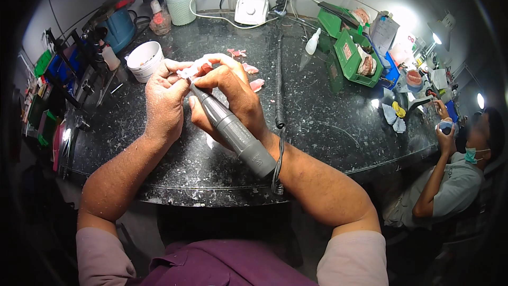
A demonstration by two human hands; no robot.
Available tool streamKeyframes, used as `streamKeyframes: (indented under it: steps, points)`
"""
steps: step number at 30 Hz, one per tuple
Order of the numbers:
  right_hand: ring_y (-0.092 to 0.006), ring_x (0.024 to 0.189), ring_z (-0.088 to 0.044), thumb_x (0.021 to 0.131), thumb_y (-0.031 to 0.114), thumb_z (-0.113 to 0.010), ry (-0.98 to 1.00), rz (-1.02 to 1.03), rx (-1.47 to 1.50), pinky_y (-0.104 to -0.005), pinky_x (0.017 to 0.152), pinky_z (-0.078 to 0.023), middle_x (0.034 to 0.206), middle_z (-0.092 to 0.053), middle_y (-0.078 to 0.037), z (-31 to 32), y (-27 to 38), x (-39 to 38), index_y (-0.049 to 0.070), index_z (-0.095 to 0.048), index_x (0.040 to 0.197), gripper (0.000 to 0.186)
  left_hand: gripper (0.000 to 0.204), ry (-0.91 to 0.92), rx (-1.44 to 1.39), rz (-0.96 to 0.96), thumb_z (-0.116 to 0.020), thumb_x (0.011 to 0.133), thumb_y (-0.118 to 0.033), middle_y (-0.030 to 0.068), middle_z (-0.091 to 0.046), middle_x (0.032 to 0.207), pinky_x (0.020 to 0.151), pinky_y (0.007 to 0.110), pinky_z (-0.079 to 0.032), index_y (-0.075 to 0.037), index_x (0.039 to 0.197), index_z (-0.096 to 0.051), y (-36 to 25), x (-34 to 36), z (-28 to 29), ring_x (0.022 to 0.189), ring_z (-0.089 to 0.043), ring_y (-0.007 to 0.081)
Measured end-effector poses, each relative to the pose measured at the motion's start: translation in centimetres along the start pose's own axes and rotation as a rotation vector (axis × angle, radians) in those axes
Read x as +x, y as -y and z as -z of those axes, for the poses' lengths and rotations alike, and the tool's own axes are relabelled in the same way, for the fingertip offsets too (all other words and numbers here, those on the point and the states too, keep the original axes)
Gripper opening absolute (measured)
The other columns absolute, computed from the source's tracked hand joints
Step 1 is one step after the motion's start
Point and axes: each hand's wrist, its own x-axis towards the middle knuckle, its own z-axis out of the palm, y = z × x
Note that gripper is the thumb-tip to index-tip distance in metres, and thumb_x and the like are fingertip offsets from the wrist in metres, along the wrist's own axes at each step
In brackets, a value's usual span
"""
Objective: The person trims and shapes a dental prosthesis base using a handheld rotary tool, turning and repositioning the base by hand while grinding away excess material.
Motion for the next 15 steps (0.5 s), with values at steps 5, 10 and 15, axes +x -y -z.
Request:
streamKeyframes:
  steps: [5,10,15]
  points:
    - [-0.0312,0.129,-0.045,0.075,-0.002,-0.071,0.013,0.033,-0.050,-0.0425,0.102,-0.044,0.121,-0.053,-0.014,0.11,0.01,0.03,0.002,-0.057,0.109,0.037,0.013,0.002,-0.003,0.024,-0.061,0.091,0.002,0.0134,-0.068,0.102,0.087,0.030,-0.054,0.001,0.103,-0.056,-0.12,-0.08,0.09,0.097,-0.067,0.0174]
    - [-0.0322,0.128,-0.045,0.075,-0.001,-0.071,0.055,0.128,-0.170,-0.0455,0.103,-0.042,0.117,-0.055,-0.013,0.22,0.49,0.53,0.002,-0.057,0.108,0.036,0.013,0.006,-0.025,0.040,-0.061,0.091,0.001,0.0128,-0.068,0.102,0.086,0.029,-0.053,0.001,0.103,-0.056,-0.31,-0.05,-0.02,0.096,-0.067,0.0170]
    - [-0.0322,0.126,-0.048,0.074,-0.003,-0.071,-0.049,0.054,-0.044,-0.0448,0.102,-0.042,0.112,-0.057,-0.014,-0.19,-0.06,0.23,0.003,-0.058,0.107,0.036,0.014,0.029,-0.042,0.011,-0.062,0.091,0.000,0.0133,-0.068,0.102,0.087,0.030,-0.053,0.001,0.104,-0.057,0.08,0.13,0.21,0.097,-0.067,0.0174]
